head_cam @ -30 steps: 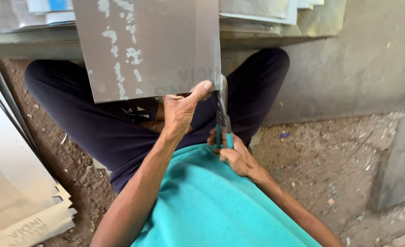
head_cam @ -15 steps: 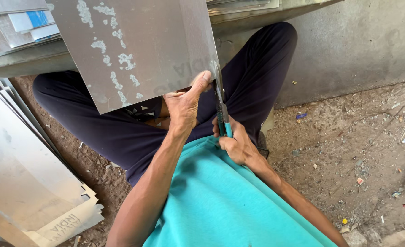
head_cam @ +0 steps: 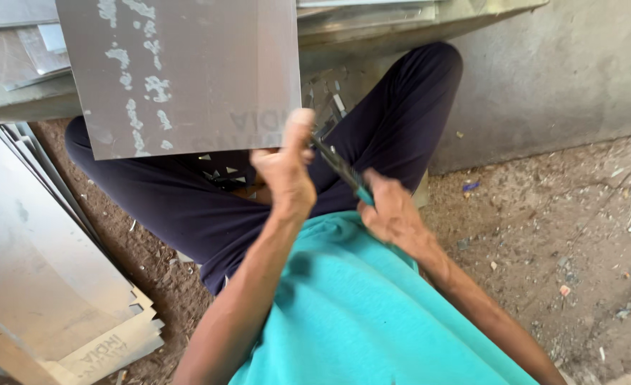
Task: The person sits on the ground and uses tin snips to cut rectangular metal sheets. They trim the edges of the sheets, remove small pieces, and stack the cut metal on a pile to their left.
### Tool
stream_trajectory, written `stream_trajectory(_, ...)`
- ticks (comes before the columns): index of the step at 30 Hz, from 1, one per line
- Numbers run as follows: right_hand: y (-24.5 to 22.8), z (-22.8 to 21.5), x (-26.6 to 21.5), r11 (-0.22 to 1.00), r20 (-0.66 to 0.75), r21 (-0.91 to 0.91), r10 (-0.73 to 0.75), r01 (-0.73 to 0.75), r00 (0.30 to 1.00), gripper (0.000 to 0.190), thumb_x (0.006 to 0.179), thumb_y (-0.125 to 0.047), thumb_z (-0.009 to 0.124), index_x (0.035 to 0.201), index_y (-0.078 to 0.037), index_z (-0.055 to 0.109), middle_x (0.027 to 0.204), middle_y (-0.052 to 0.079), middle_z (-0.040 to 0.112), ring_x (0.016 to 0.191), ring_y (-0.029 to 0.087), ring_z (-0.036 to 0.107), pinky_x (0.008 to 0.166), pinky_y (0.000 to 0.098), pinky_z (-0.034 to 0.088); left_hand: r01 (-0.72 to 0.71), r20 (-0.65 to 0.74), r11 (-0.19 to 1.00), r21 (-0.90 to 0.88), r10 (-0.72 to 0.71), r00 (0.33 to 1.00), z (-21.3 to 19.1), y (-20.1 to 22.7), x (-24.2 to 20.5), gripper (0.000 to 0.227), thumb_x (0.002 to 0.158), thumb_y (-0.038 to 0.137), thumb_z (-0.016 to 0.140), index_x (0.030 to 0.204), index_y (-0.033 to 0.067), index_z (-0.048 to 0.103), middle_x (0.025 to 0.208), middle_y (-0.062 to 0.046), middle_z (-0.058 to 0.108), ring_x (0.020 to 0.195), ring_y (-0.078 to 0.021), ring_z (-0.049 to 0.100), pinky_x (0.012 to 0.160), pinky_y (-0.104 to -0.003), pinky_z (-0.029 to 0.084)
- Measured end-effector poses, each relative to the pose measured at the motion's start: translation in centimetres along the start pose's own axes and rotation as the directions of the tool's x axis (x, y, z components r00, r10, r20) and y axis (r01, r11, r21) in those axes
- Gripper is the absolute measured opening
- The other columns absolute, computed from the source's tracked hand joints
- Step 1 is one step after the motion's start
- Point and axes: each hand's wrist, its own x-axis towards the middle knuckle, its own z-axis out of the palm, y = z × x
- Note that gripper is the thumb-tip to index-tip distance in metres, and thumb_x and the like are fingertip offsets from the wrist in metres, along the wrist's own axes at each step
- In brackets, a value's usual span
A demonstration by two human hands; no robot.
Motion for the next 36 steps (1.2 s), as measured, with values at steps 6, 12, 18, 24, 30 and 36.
stream_trajectory(6, -0.2, 2.4, -1.6, 0.901, 0.087, 0.394, 0.159, -0.181, 0.983, 0.017, 0.072, -0.015, 0.059, 0.08, -0.001, 0.062, 0.065, 0.013, 0.059, 0.064, 0.02, 0.055, 0.063, 0.0372, 0.045, -0.295, 0.08, 0.926, 0.238, 0.284, 0.956, 0.5, -2.4, 0.0, 0.016, 0.092, 0.011, 0.081, 0.093, -0.0003, 0.069, 0.085, 0.001, 0.067, 0.074, -0.007, 0.058, 0.066, -0.025, 0.047)
stream_trajectory(12, 1.8, 3.3, -1.5, 0.856, 0.052, 0.505, 0.098, -0.111, 0.994, 0.015, 0.07, -0.013, 0.056, 0.075, -0.001, 0.064, 0.065, 0.006, 0.061, 0.064, 0.018, 0.055, 0.061, 0.0333, 0.044, -0.273, 0.415, 0.91, 0.311, 0.128, 0.901, -2.9, 1.9, 0.8, 0.02, 0.087, 0.008, 0.08, 0.102, -0.0018, 0.071, 0.095, -0.003, 0.071, 0.085, -0.0109, 0.065, 0.079, -0.023, 0.053)
stream_trajectory(18, 1.8, 3.4, -0.7, 0.638, 0.216, 0.746, 0.037, -0.19, 0.976, 0.039, 0.067, -0.012, 0.052, 0.105, -0.006, 0.059, 0.084, 0.005, 0.062, 0.077, 0.015, 0.059, 0.063, 0.0297, 0.048, -0.028, 0.329, 0.991, -0.127, 0.069, 0.942, -4.7, 3.3, 2.2, 0.02, 0.101, 0.016, 0.077, 0.098, -0.0039, 0.072, 0.084, -0.013, 0.073, 0.075, -0.024, 0.07, 0.068, -0.033, 0.055)
stream_trajectory(24, 1.5, 3.5, -0.7, 0.518, 0.189, 0.836, 0.038, -0.181, 0.981, 0.042, 0.066, -0.009, 0.05, 0.107, -0.002, 0.056, 0.085, 0.007, 0.059, 0.079, 0.016, 0.057, 0.063, 0.0296, 0.044, 0.09, 0.364, 0.987, 0.134, -0.133, 0.922, 1.2, -4.0, 1.4, 0.024, 0.09, 0.014, 0.078, 0.107, -0.0029, 0.074, 0.096, -0.009, 0.078, 0.086, -0.0184, 0.074, 0.074, -0.027, 0.056)
stream_trajectory(30, 0.4, 2.9, -1.3, 0.657, 0.082, 0.742, 0.103, -0.13, 0.991, 0.031, 0.071, -0.007, 0.05, 0.101, -0.002, 0.053, 0.081, 0.004, 0.056, 0.075, 0.015, 0.054, 0.066, 0.0305, 0.047, 0.011, 0.292, 0.988, 0.156, -0.057, 0.955, 3.5, -4.3, 0.3, 0.022, 0.09, 0.01, 0.081, 0.106, -0.0045, 0.075, 0.097, -0.007, 0.076, 0.085, -0.0145, 0.071, 0.08, -0.028, 0.057)
stream_trajectory(36, -0.7, 2.6, -1.4, 0.715, 0.053, 0.69, 0.106, -0.113, 0.993, 0.027, 0.072, -0.008, 0.049, 0.098, -0.003, 0.053, 0.078, 0.004, 0.056, 0.073, 0.014, 0.055, 0.07, 0.0312, 0.049, 0.047, 0.269, 0.977, 0.21, -0.104, 0.958, 3.9, -4.7, 0.2, 0.024, 0.091, 0.011, 0.08, 0.108, -0.0049, 0.076, 0.1, -0.008, 0.077, 0.089, -0.014, 0.072, 0.086, -0.028, 0.058)
